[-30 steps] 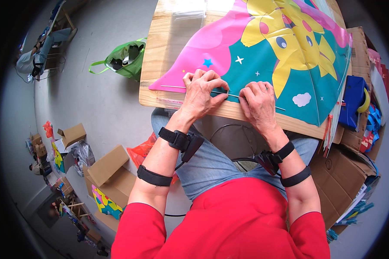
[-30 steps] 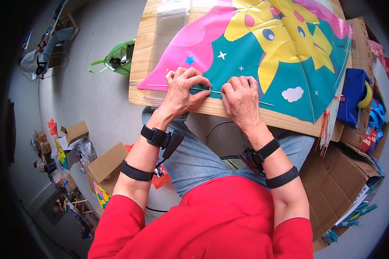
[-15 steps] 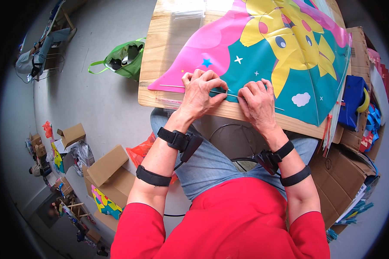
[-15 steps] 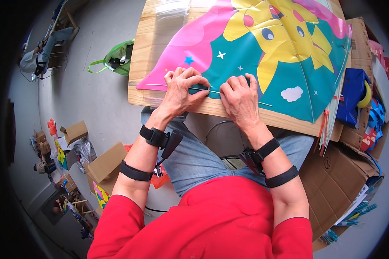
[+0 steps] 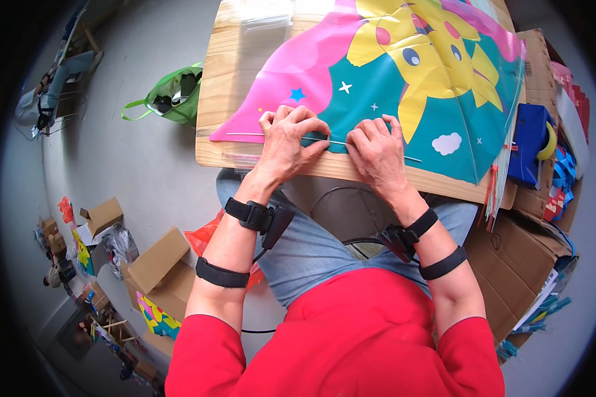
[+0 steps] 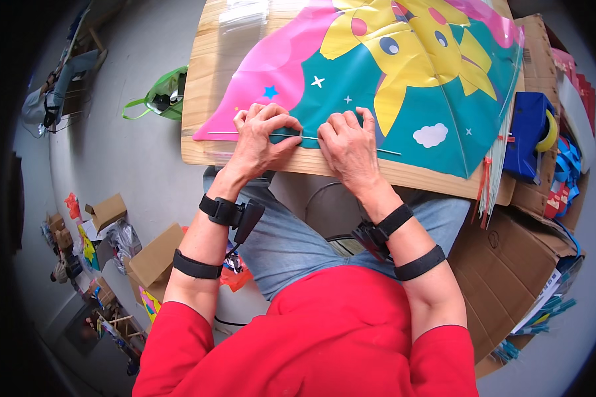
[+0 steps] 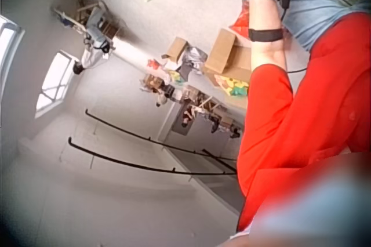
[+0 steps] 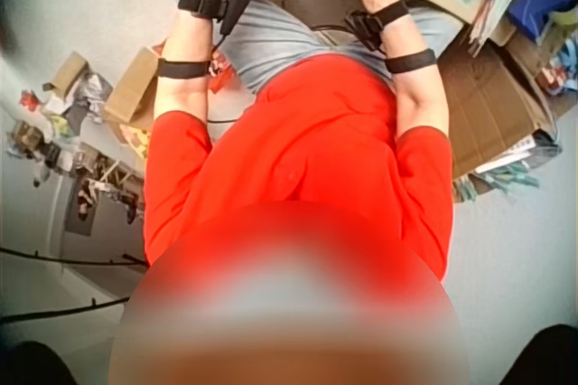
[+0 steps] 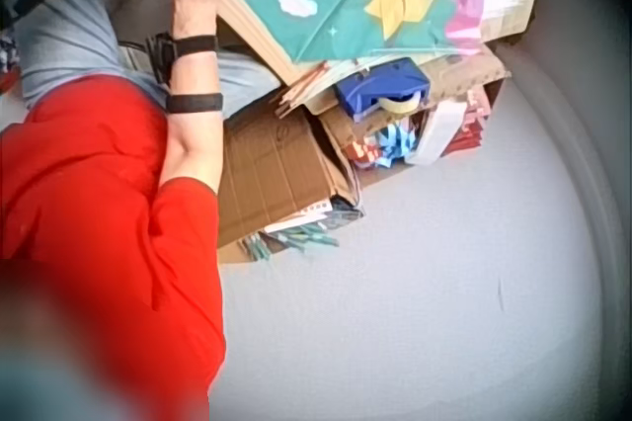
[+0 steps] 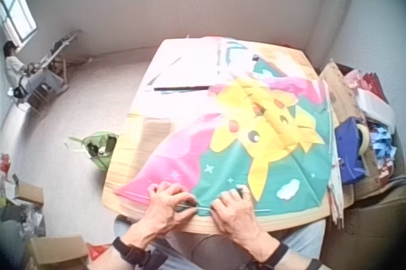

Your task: The recorder is assembling a plastic kite by inserting supportive rods into the kite's frame sleeves.

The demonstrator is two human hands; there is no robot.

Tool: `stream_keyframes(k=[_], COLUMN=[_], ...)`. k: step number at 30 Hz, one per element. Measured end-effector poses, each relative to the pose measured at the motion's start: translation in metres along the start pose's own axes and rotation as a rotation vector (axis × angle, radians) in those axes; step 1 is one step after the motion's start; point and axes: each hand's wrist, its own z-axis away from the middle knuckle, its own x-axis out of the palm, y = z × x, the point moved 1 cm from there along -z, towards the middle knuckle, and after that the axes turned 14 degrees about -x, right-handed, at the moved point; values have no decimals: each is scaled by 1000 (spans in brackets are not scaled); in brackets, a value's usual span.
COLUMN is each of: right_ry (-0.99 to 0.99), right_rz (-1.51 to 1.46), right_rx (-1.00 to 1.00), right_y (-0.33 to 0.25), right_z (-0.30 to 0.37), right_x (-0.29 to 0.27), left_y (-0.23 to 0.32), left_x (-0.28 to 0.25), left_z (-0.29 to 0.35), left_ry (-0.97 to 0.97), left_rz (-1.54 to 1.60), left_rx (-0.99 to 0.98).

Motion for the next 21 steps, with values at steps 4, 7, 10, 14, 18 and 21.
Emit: stream_keyframes(k=[4, 7, 10, 14, 18, 21], right_ry=[11, 19, 12, 0, -1, 14], right_rz=[-3, -4, 3, 11, 5, 18], right_rx=[0, 2, 8, 25, 48, 52], right_y=[0, 0, 0, -1, -1, -2], right_z=[1, 1, 1, 1, 1, 1], right_x=[0, 1, 1, 3, 5, 8], left_y=[0, 0, 0, 0, 2, 1], left_x=[1, 0, 1, 2, 0, 0], left_z=[0, 0, 0, 0, 0, 0], left_ry=[-2, 0, -5, 20, 5, 7], left_rz=[2, 4, 18, 13, -20, -21], left_rx=[-1, 4, -2, 14, 1, 2])
